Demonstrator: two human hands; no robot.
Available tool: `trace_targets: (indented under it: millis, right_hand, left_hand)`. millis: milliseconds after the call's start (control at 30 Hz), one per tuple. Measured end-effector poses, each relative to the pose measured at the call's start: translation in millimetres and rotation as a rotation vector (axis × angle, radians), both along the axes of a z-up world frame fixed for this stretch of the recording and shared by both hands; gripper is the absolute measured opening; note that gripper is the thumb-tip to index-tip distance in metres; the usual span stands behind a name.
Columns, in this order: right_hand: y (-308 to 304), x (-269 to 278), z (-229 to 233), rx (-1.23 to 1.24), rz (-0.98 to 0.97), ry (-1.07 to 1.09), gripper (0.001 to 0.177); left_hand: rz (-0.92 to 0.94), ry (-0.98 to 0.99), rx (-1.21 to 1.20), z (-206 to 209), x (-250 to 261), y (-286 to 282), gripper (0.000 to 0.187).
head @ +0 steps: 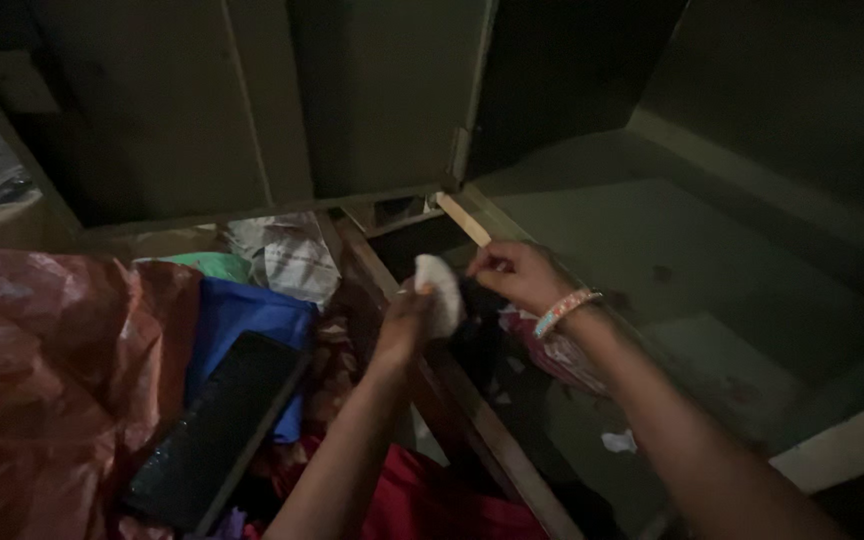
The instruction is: The person removes items, including clothes in plastic bags, a phone, and a slipper, from a metal cabinet and drawer, placing them onto a pile on the floor.
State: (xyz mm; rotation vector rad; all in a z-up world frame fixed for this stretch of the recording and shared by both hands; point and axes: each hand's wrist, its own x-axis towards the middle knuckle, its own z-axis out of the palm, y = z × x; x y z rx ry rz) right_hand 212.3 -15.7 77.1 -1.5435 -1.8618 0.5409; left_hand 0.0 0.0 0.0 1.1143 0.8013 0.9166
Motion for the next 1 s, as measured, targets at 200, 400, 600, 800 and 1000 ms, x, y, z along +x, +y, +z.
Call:
trace_targets:
  millis: [200, 400, 600, 800, 1000]
  right_hand:
    - [-28, -53, 48, -0.092, 0.094, 0.341, 0.016]
    - [-27, -45, 46, -0.150, -0.096, 0.411, 0.015]
    - [-30, -36, 33, 0.028, -0.424, -0.200, 0.018]
    - [-32, -56, 26, -0.109, 0.052, -0.118, 0.084]
    - [-22, -97, 6, -0.321, 0.041, 0.027, 0.055]
  left_hand:
    - [0.053, 0.077, 0.355, 59, -7, -54, 0.080]
    - [0.125, 0.446, 0.228, 76, -22, -59, 0.069]
    - [0.305, 0.281, 0.210, 39, -34, -33, 0.054]
    - [0.191, -0.218, -0.065, 57, -54, -32, 0.058]
    - [0.265, -0.301, -0.159, 85, -93, -32, 0.056]
